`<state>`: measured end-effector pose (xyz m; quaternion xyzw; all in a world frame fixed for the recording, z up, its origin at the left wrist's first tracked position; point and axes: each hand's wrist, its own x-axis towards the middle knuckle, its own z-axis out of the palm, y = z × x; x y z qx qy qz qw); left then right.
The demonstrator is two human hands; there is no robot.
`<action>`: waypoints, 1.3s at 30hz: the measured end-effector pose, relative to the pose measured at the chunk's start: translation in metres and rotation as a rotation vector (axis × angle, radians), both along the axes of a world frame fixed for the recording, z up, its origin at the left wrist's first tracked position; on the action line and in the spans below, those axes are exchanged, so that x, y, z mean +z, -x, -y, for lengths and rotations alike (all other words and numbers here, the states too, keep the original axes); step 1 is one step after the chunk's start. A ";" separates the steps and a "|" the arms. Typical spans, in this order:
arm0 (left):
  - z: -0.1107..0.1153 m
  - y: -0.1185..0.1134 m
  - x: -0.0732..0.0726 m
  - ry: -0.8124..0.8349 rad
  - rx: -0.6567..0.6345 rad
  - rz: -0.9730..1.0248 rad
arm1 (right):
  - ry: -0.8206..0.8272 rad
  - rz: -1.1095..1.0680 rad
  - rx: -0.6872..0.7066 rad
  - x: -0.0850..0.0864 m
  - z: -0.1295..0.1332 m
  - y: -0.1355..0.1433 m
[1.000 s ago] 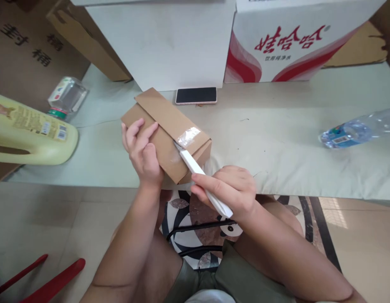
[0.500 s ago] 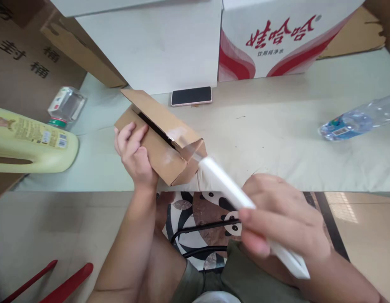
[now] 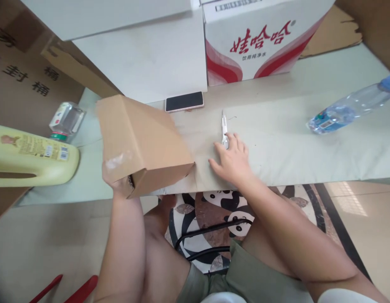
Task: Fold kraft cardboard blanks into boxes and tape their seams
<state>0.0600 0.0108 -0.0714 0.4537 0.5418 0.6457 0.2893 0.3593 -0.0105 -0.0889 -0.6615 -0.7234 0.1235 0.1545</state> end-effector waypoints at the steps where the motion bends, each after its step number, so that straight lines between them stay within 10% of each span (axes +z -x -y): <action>1: 0.002 -0.001 0.000 0.089 -0.009 0.144 | 0.016 -0.016 0.061 0.000 0.002 0.002; 5: 0.008 -0.006 0.003 0.377 -0.149 0.534 | 0.001 -0.210 0.316 0.003 0.001 0.007; 13: 0.008 -0.001 0.007 0.228 -0.122 0.332 | -0.208 -0.660 0.543 0.021 0.003 0.008; 23: 0.008 -0.007 0.002 0.229 -0.235 0.459 | -0.217 -0.646 -0.001 0.012 0.004 0.010; 39: 0.007 -0.008 0.006 0.164 -0.131 0.264 | -0.197 -0.814 -0.016 0.011 0.005 0.009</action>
